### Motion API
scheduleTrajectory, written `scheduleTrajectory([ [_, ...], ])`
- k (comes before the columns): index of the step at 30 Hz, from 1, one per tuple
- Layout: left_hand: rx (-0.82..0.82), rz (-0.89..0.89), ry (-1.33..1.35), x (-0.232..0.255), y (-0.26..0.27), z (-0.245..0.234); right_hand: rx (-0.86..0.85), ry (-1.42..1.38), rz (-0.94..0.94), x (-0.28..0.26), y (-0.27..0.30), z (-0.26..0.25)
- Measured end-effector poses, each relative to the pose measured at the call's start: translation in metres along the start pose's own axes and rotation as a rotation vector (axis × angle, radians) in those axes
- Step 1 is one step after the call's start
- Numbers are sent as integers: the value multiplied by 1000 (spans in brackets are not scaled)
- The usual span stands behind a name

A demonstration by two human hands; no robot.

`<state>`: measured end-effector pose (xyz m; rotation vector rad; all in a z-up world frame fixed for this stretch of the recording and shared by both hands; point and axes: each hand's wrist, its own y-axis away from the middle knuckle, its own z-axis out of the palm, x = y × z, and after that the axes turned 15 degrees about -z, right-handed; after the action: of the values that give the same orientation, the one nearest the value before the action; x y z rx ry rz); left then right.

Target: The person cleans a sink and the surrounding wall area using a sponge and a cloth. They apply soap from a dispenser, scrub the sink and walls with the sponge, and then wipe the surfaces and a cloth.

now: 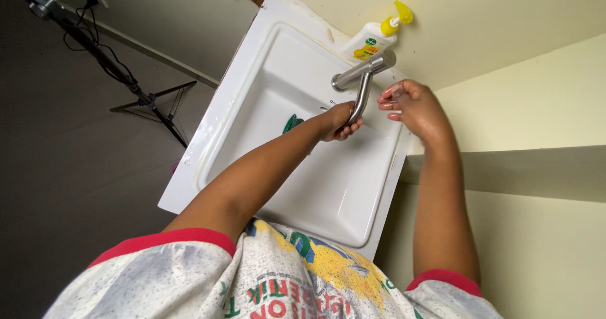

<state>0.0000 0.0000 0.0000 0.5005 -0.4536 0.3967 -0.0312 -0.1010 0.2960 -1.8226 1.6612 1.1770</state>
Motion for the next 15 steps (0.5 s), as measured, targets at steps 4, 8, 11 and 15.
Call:
scheduleTrajectory([
  [4,817,122,-689,39,86,46,161,-138,33,36,14,46],
  [8,1242,765,-727,93,134,115,349,-946,214,85,-2,95],
  [11,1245,917,-883,139,137,161,356,-1311,236,103,-10,121],
  [15,1260,662,-1301,168,120,175,351,-1295,292,91,-10,151],
])
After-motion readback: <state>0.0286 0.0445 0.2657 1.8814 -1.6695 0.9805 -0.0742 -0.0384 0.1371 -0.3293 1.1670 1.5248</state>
